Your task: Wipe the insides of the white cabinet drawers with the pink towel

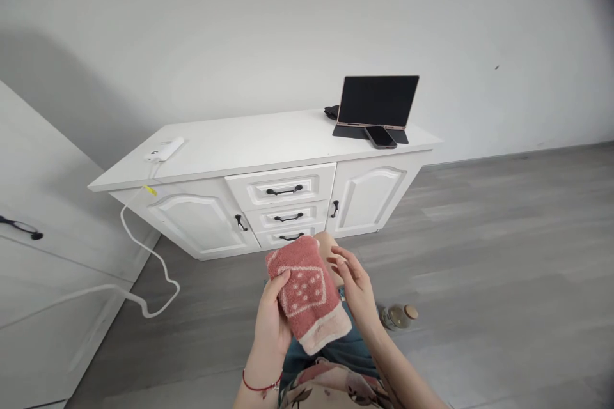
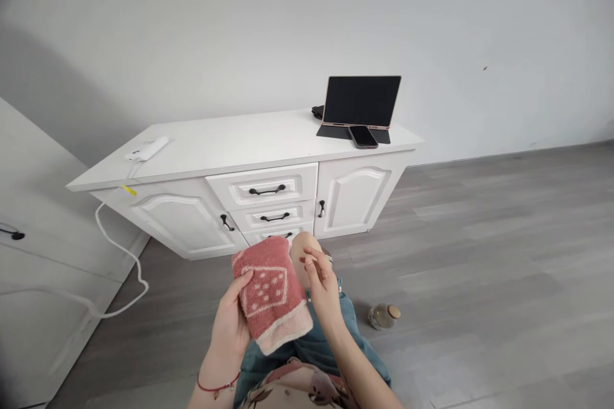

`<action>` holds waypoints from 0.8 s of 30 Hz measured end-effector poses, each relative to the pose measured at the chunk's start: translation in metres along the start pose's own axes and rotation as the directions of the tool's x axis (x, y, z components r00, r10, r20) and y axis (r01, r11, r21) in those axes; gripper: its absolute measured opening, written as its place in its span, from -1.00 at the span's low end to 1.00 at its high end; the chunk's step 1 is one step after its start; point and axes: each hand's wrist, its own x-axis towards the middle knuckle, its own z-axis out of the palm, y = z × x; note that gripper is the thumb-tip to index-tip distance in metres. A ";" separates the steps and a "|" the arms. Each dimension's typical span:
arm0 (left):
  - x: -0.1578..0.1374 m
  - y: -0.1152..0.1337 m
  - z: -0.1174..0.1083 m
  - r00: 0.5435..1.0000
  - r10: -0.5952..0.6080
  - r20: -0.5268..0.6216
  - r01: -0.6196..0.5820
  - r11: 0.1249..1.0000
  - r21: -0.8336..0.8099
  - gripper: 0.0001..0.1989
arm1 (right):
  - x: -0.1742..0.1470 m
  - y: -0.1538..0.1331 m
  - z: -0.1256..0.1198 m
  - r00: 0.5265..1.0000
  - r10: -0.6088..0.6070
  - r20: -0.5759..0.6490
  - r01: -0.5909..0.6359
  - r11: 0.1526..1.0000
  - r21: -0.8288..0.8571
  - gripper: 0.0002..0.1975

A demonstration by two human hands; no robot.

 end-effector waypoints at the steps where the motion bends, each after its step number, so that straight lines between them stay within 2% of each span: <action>1: 0.000 -0.001 0.001 0.999 0.043 0.003 -0.043 0.999 0.001 -0.76 | -0.002 0.000 0.001 1.000 -0.022 -0.001 0.022 1.000 0.001 -0.66; 4: 0.001 -0.006 0.004 0.986 0.150 0.066 -0.150 0.989 -0.002 -0.65 | -0.009 -0.003 0.007 0.994 -0.045 0.100 0.043 0.999 0.016 -0.65; 7: 0.002 -0.013 0.005 0.983 0.157 0.099 -0.156 0.988 -0.012 -0.54 | -0.015 -0.005 0.015 0.980 -0.014 0.200 0.009 1.000 0.029 -0.60; 11: 0.004 -0.018 0.004 0.986 0.132 0.100 -0.134 0.991 0.016 -0.41 | -0.018 -0.002 0.020 0.973 0.068 0.218 -0.096 0.988 0.120 -0.51; 15: 0.007 -0.019 0.002 0.987 0.136 0.089 -0.147 0.979 0.142 -0.34 | -0.019 0.004 0.019 0.963 0.139 0.231 -0.193 0.954 0.230 -0.49; 19: 0.012 -0.019 -0.002 0.967 0.249 0.052 -0.251 0.903 0.349 -0.35 | -0.019 0.006 0.021 0.938 0.215 0.271 -0.300 0.894 0.332 -0.53; 24: 0.019 -0.016 -0.008 0.910 0.396 0.125 -0.405 0.778 0.480 -0.43 | -0.018 0.007 0.025 0.916 0.288 0.279 -0.381 0.844 0.377 -0.63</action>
